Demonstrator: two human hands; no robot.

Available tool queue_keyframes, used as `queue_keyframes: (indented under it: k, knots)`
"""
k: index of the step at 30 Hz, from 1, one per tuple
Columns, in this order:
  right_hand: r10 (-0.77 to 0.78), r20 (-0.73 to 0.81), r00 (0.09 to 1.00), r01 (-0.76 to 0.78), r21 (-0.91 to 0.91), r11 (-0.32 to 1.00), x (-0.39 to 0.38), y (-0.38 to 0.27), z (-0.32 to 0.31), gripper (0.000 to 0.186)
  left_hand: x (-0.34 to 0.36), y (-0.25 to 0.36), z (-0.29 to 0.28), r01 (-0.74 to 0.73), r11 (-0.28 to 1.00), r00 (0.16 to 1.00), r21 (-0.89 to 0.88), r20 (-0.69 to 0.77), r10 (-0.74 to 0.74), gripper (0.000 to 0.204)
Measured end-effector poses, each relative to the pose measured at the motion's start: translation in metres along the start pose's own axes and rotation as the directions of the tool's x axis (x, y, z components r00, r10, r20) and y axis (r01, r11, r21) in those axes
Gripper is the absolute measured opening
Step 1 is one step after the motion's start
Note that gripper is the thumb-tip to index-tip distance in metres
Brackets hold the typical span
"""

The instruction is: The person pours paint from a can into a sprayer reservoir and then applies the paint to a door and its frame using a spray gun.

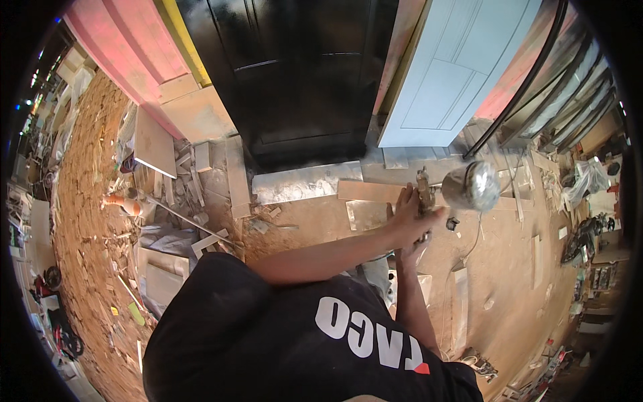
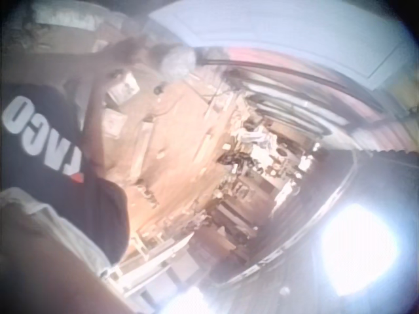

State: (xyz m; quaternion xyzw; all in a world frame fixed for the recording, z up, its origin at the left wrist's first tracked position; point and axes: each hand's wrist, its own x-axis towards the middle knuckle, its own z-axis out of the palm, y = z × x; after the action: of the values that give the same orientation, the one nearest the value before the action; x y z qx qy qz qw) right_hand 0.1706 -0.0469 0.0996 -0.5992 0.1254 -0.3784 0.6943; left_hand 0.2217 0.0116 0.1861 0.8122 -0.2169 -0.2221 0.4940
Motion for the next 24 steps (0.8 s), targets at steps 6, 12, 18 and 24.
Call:
queue_keyframes:
  k: [6, 12, 18, 24]
  knots:
    - [0.275, 0.172, 0.946, -0.232, -0.234, 0.944, 0.038, -0.056, 0.014, 0.028, -0.024, -0.068, -0.006, 0.222, 0.630, 0.975, -0.744, 0.172, -0.141, 0.055]
    - [0.254, 0.422, 0.871, -0.205, -0.159, 0.966, 0.071, -0.083, 0.054, 0.041, -0.011, -0.070, 0.017, 0.052, 0.248, 0.998, -0.967, 0.042, -0.046, 0.033]
    - [0.167, 0.549, 0.819, -0.106, -0.142, 0.984, 0.108, -0.087, 0.080, 0.050, 0.011, -0.041, -0.002, -0.131, 0.068, 0.989, -0.989, -0.135, -0.056, 0.020]
    - [0.198, 0.561, 0.804, -0.196, -0.064, 0.979, 0.130, -0.094, 0.082, 0.041, 0.030, -0.012, -0.007, -0.140, 0.027, 0.974, -0.990, -0.143, -0.174, 0.021]
